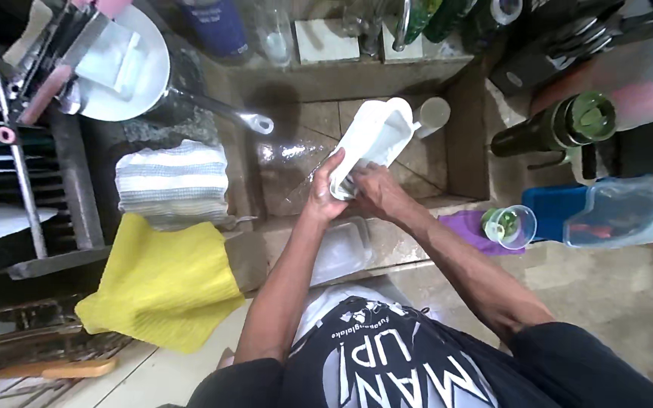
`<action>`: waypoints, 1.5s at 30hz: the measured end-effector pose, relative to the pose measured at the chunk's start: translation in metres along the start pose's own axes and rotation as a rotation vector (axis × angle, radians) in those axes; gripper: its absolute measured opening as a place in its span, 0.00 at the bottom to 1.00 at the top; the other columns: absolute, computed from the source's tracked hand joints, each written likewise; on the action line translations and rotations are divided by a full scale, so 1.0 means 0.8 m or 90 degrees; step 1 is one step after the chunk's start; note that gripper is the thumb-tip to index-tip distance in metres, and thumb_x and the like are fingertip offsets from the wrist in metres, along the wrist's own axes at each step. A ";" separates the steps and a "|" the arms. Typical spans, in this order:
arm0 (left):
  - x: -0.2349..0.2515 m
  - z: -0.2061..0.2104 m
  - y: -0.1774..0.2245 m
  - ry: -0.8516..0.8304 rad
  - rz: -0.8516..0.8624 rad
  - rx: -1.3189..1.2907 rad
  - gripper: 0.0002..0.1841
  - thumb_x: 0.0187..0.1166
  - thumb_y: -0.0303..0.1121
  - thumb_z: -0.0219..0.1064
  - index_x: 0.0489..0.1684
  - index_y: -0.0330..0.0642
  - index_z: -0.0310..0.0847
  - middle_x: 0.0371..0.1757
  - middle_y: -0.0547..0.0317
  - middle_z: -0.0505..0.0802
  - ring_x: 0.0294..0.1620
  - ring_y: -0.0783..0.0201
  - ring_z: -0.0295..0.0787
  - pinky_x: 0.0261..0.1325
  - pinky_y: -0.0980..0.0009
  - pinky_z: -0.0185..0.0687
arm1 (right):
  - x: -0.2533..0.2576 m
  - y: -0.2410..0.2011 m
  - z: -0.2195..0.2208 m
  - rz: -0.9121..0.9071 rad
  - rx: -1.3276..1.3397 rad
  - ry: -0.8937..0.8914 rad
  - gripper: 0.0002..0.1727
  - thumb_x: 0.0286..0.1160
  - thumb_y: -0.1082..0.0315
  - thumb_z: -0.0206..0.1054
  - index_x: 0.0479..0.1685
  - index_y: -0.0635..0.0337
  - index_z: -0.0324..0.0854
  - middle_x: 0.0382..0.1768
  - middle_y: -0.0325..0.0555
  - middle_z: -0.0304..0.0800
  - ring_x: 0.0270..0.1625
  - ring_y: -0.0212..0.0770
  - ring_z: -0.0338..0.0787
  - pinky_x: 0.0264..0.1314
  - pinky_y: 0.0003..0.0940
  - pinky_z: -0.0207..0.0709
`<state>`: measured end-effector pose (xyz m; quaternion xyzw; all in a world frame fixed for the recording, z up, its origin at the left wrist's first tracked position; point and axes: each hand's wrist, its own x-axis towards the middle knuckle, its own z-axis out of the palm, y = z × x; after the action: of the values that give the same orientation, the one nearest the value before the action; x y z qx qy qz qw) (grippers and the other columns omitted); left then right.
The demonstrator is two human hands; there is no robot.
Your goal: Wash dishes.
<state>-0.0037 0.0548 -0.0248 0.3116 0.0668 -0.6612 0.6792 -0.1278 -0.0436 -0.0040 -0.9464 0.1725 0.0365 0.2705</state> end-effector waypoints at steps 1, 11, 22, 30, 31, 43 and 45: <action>-0.002 0.002 0.001 -0.004 0.001 0.011 0.27 0.80 0.58 0.60 0.69 0.50 0.78 0.56 0.52 0.91 0.57 0.54 0.90 0.58 0.48 0.88 | 0.001 -0.004 -0.001 0.008 -0.026 0.008 0.16 0.69 0.70 0.69 0.55 0.66 0.88 0.55 0.60 0.92 0.62 0.65 0.87 0.64 0.64 0.77; 0.008 -0.006 0.007 -0.019 0.055 -0.039 0.25 0.82 0.56 0.61 0.65 0.47 0.79 0.50 0.54 0.92 0.50 0.60 0.91 0.53 0.58 0.90 | 0.002 0.002 0.008 0.008 0.275 0.087 0.17 0.74 0.71 0.64 0.59 0.70 0.86 0.62 0.61 0.88 0.62 0.51 0.89 0.68 0.49 0.81; -0.026 -0.015 0.017 0.060 0.177 -0.028 0.29 0.81 0.62 0.59 0.72 0.56 0.77 0.60 0.60 0.91 0.60 0.63 0.89 0.61 0.58 0.88 | 0.019 -0.040 0.021 0.025 0.257 0.113 0.08 0.75 0.69 0.67 0.44 0.64 0.88 0.49 0.53 0.88 0.49 0.50 0.89 0.53 0.51 0.86; -0.019 -0.030 0.018 0.190 0.191 0.010 0.30 0.81 0.63 0.59 0.73 0.55 0.76 0.60 0.60 0.91 0.60 0.62 0.89 0.61 0.55 0.88 | 0.077 -0.011 0.055 -0.080 0.249 0.013 0.10 0.73 0.70 0.67 0.43 0.68 0.89 0.50 0.59 0.91 0.55 0.54 0.90 0.62 0.54 0.83; -0.015 -0.033 0.017 0.188 0.176 0.014 0.31 0.79 0.64 0.61 0.73 0.55 0.76 0.61 0.59 0.91 0.60 0.61 0.89 0.61 0.54 0.88 | 0.082 -0.002 0.061 -0.088 0.191 0.005 0.10 0.73 0.70 0.68 0.44 0.67 0.90 0.49 0.59 0.91 0.55 0.57 0.91 0.62 0.56 0.83; 0.000 -0.047 0.018 0.244 0.174 0.107 0.32 0.77 0.63 0.65 0.77 0.59 0.74 0.67 0.61 0.89 0.66 0.62 0.87 0.65 0.55 0.86 | 0.104 0.017 0.089 -0.095 0.161 -0.024 0.07 0.70 0.71 0.68 0.40 0.64 0.89 0.46 0.58 0.92 0.57 0.62 0.89 0.57 0.61 0.78; 0.000 -0.051 0.026 0.260 0.208 0.096 0.32 0.78 0.63 0.64 0.77 0.57 0.74 0.66 0.61 0.90 0.65 0.62 0.88 0.65 0.55 0.87 | 0.107 0.004 0.092 -0.062 0.224 -0.031 0.10 0.72 0.71 0.66 0.47 0.65 0.89 0.50 0.57 0.92 0.59 0.58 0.88 0.62 0.58 0.79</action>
<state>0.0293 0.0742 -0.0502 0.4949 0.1019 -0.4695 0.7240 -0.0466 -0.0338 -0.0818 -0.8906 0.1238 0.0160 0.4373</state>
